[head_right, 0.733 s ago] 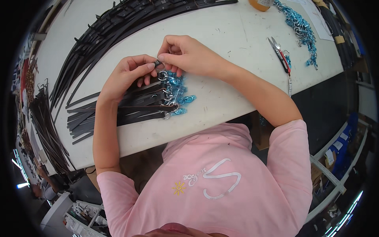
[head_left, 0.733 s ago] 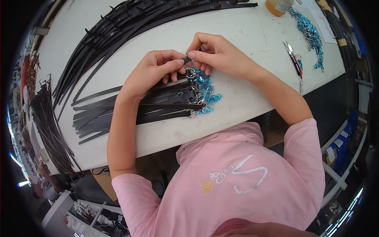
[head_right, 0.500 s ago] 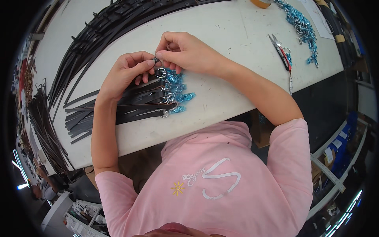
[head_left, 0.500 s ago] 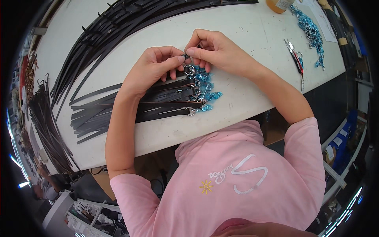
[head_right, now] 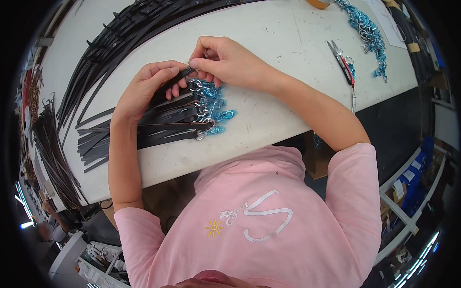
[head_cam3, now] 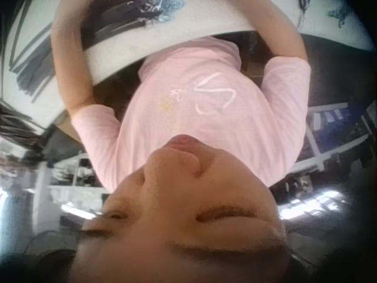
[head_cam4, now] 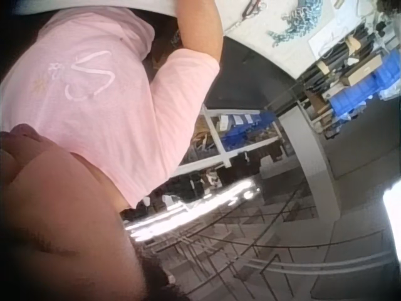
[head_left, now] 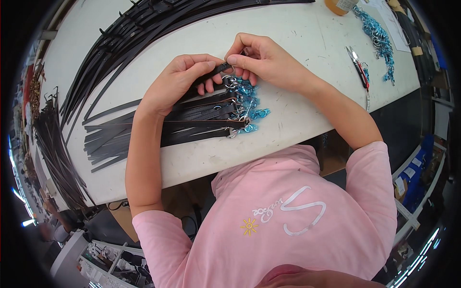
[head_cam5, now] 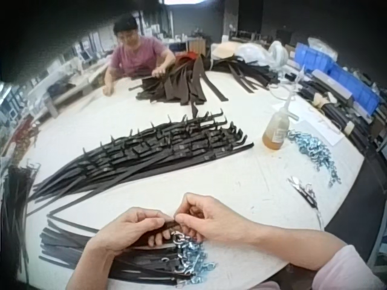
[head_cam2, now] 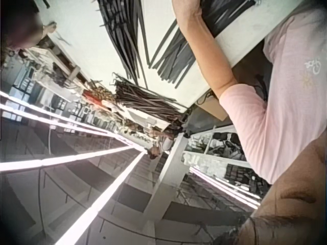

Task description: The person attaches small blue metal charms to the ends of black leather straps. They pick up a strap, thread the charm through a loop at the end, and place the finished item on the table. The process is repeated for multiple straps.

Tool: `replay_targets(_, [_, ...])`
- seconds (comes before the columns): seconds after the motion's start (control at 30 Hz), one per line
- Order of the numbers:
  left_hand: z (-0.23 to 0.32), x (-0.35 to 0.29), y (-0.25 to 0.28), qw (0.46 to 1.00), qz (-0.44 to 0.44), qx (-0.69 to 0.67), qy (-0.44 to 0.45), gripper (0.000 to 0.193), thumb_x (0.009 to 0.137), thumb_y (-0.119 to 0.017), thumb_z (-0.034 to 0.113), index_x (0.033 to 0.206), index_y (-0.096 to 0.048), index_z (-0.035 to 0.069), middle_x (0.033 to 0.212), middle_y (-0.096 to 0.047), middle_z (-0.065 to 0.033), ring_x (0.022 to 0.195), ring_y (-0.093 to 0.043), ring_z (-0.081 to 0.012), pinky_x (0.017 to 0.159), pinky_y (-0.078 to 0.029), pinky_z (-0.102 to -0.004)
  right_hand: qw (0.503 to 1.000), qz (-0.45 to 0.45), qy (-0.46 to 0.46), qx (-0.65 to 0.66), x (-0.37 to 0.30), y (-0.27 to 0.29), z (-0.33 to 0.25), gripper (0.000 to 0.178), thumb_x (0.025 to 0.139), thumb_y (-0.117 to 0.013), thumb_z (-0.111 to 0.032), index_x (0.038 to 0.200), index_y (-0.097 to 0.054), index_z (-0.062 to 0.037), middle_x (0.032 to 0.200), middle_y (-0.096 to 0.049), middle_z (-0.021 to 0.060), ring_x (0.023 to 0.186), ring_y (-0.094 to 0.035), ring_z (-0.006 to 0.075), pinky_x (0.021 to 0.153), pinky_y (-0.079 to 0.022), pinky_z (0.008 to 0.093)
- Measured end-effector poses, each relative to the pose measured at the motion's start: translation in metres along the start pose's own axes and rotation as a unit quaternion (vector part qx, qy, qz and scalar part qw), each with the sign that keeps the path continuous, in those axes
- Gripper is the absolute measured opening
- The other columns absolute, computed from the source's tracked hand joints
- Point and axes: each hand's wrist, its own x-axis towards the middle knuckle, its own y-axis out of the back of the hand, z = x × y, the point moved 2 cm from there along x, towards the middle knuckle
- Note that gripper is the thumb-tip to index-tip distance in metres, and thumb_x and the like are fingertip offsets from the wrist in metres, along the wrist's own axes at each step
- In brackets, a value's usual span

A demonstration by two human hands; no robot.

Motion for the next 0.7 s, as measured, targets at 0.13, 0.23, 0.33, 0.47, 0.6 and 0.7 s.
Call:
replay_targets(0.13, [-0.001, 0.001, -0.004, 0.998, 0.017, 0.054, -0.004, 0.024, 0.099, -0.063, 0.025, 0.097, -0.073, 0.003, 0.077, -0.065, 0.0024, 0.067, -0.055, -0.0039, 0.057, -0.042, -0.0187, 1.000, -0.001, 0.003, 0.000, 0.000, -0.001, 0.000, 0.014, 0.102, -0.059, -0.018, 0.099, -0.059, -0.0045, 0.078, -0.061, 0.0014, 0.070, -0.057, 0.0061, 0.058, -0.046, 0.0194])
replay_targets(0.23, [-0.004, 0.003, -0.010, 0.996, 0.045, 0.073, -0.016, 0.025, 0.097, -0.065, 0.026, 0.091, -0.073, 0.004, 0.074, -0.064, 0.0022, 0.064, -0.054, -0.0038, 0.057, -0.041, -0.0184, 1.000, -0.005, 0.013, -0.010, 0.000, 0.000, 0.003, 0.013, 0.102, -0.058, -0.017, 0.099, -0.059, -0.0043, 0.079, -0.061, 0.0013, 0.070, -0.057, 0.0061, 0.058, -0.046, 0.0194])
replay_targets(0.33, [-0.010, 0.003, -0.016, 0.993, 0.083, 0.077, -0.044, 0.025, 0.096, -0.067, 0.026, 0.088, -0.073, 0.004, 0.072, -0.063, 0.0019, 0.063, -0.053, -0.0036, 0.057, -0.040, -0.0183, 0.999, -0.012, -0.004, -0.031, 0.001, 0.001, 0.001, 0.013, 0.102, -0.057, -0.016, 0.101, -0.060, -0.0032, 0.078, -0.061, 0.0015, 0.070, -0.057, 0.0062, 0.058, -0.046, 0.0195])
replay_targets(0.47, [-0.005, 0.003, -0.011, 0.993, 0.064, 0.097, -0.023, 0.026, 0.097, -0.067, 0.028, 0.091, -0.072, 0.004, 0.073, -0.063, 0.0019, 0.061, -0.051, -0.0034, 0.055, -0.039, -0.0182, 0.999, -0.032, -0.022, -0.008, -0.002, 0.003, -0.001, 0.015, 0.102, -0.058, -0.016, 0.106, -0.061, -0.0013, 0.081, -0.061, 0.0024, 0.071, -0.058, 0.0070, 0.060, -0.048, 0.0202])
replay_targets(0.6, [-0.003, -0.002, -0.003, 0.999, 0.035, 0.030, -0.005, 0.026, 0.098, -0.065, 0.027, 0.100, -0.073, 0.002, 0.077, -0.064, 0.0008, 0.066, -0.055, -0.0043, 0.061, -0.044, -0.0186, 0.999, -0.033, -0.006, -0.011, -0.002, 0.005, 0.002, 0.017, 0.101, -0.059, -0.016, 0.107, -0.061, -0.0005, 0.085, -0.062, 0.0031, 0.073, -0.058, 0.0076, 0.061, -0.050, 0.0209])
replay_targets(0.7, [-0.002, -0.004, 0.000, 1.000, 0.010, 0.010, 0.006, 0.024, 0.098, -0.064, 0.023, 0.105, -0.073, 0.001, 0.080, -0.066, 0.0005, 0.072, -0.058, -0.0058, 0.067, -0.048, -0.0193, 0.999, -0.036, -0.010, -0.015, -0.001, 0.006, 0.003, 0.016, 0.101, -0.059, -0.015, 0.107, -0.061, -0.0004, 0.085, -0.062, 0.0033, 0.074, -0.058, 0.0074, 0.061, -0.050, 0.0209])
